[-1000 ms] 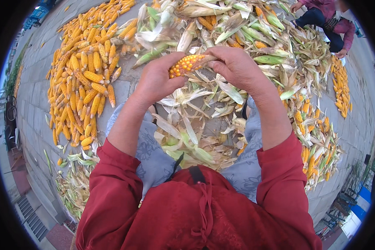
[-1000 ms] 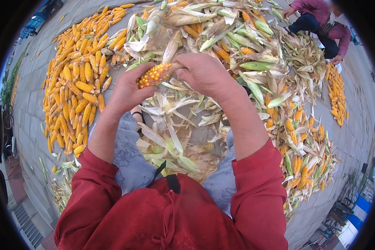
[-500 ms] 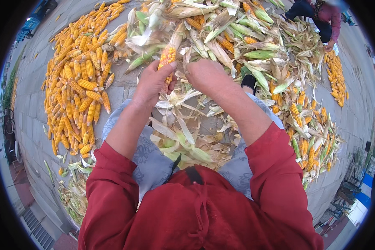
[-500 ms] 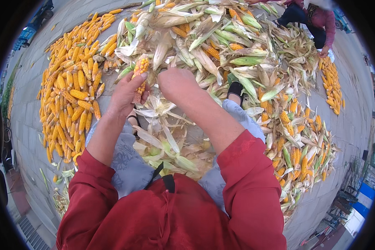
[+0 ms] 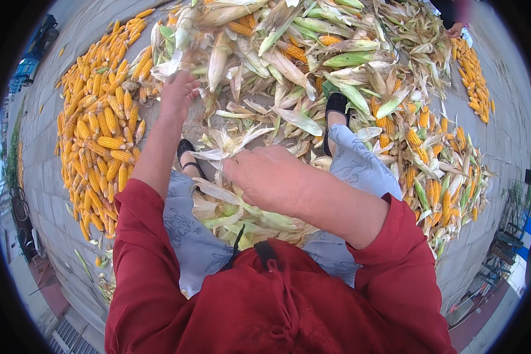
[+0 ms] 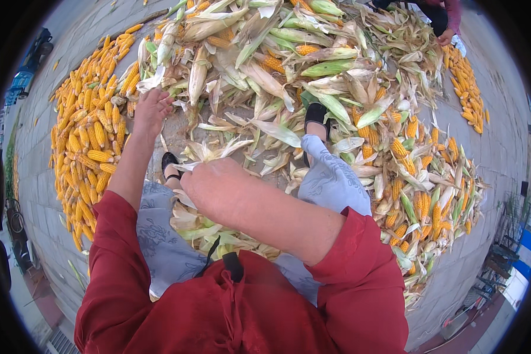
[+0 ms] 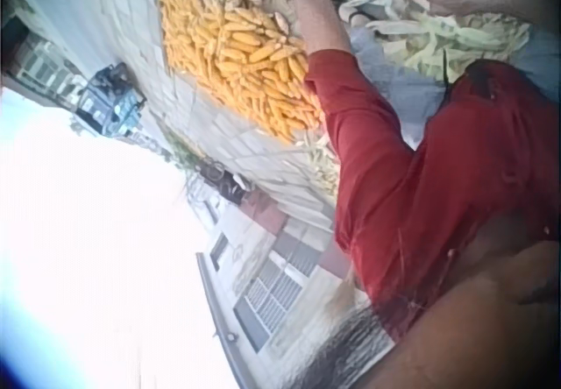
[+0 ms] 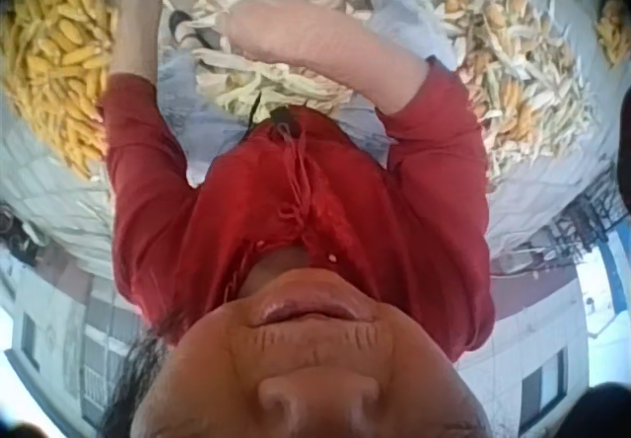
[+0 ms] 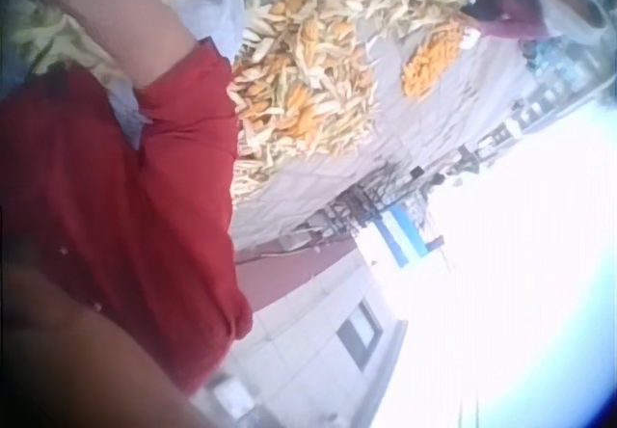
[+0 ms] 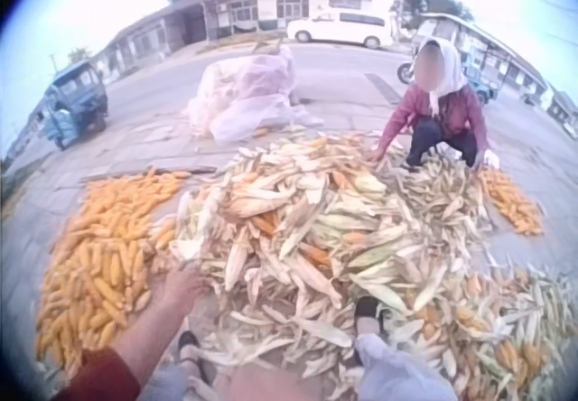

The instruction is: The person sits on the ground and shucks corn cobs by hand, removing husks and silk. Shucked cobs are placed in a pile to the left, while husks accumulate nearby. Another person works in the background.

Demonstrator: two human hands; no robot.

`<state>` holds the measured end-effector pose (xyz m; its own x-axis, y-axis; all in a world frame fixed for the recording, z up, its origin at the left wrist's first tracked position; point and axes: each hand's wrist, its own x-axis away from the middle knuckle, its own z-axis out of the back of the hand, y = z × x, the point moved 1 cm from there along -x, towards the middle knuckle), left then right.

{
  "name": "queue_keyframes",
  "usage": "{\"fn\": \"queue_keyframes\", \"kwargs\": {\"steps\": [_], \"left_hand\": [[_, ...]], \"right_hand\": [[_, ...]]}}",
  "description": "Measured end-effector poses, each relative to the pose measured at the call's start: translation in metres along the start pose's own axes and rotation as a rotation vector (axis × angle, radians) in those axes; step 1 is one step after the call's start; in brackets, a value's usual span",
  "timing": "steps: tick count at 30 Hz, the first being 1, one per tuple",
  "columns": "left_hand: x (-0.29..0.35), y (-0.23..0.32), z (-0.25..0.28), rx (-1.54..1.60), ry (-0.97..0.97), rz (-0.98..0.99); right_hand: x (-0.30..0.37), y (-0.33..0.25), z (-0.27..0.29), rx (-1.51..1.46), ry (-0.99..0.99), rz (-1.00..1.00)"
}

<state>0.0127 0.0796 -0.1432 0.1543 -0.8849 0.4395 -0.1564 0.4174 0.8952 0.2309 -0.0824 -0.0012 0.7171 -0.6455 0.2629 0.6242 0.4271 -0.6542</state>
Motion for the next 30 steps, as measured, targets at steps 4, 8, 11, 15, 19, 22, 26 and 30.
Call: {"fn": "queue_keyframes", "kwargs": {"steps": [4, 8, 11, 15, 19, 22, 26, 30], "left_hand": [[-0.033, -0.085, -0.098, -0.653, -0.395, -0.31], [-0.052, -0.107, -0.198, -1.108, -0.446, -0.626], [-0.086, -0.113, -0.24, -1.371, -0.37, -0.653], [-0.139, -0.125, -0.253, -1.611, -0.343, -0.523], [-0.142, -0.125, -0.243, -1.631, -0.464, -0.613], [-0.121, -0.123, -0.215, -1.701, -0.59, -0.634], [-0.061, -0.086, -0.182, -1.077, -0.692, 0.265], [0.002, -0.038, -0.1, -0.755, -0.683, 0.447]], "right_hand": [[0.026, 0.002, 0.024, -0.094, 0.194, 0.056], [0.046, 0.023, 0.036, -0.087, 0.13, -0.073], [0.059, 0.035, 0.035, -0.165, 0.157, -0.095], [0.061, 0.045, 0.038, -0.166, 0.232, -0.107], [0.063, 0.045, 0.051, -0.204, 0.228, -0.093], [0.065, 0.042, 0.037, -0.219, 0.19, -0.119], [0.068, 0.041, 0.037, -0.234, 0.253, -0.13], [0.059, 0.035, 0.04, -0.16, 0.216, -0.157]]}}
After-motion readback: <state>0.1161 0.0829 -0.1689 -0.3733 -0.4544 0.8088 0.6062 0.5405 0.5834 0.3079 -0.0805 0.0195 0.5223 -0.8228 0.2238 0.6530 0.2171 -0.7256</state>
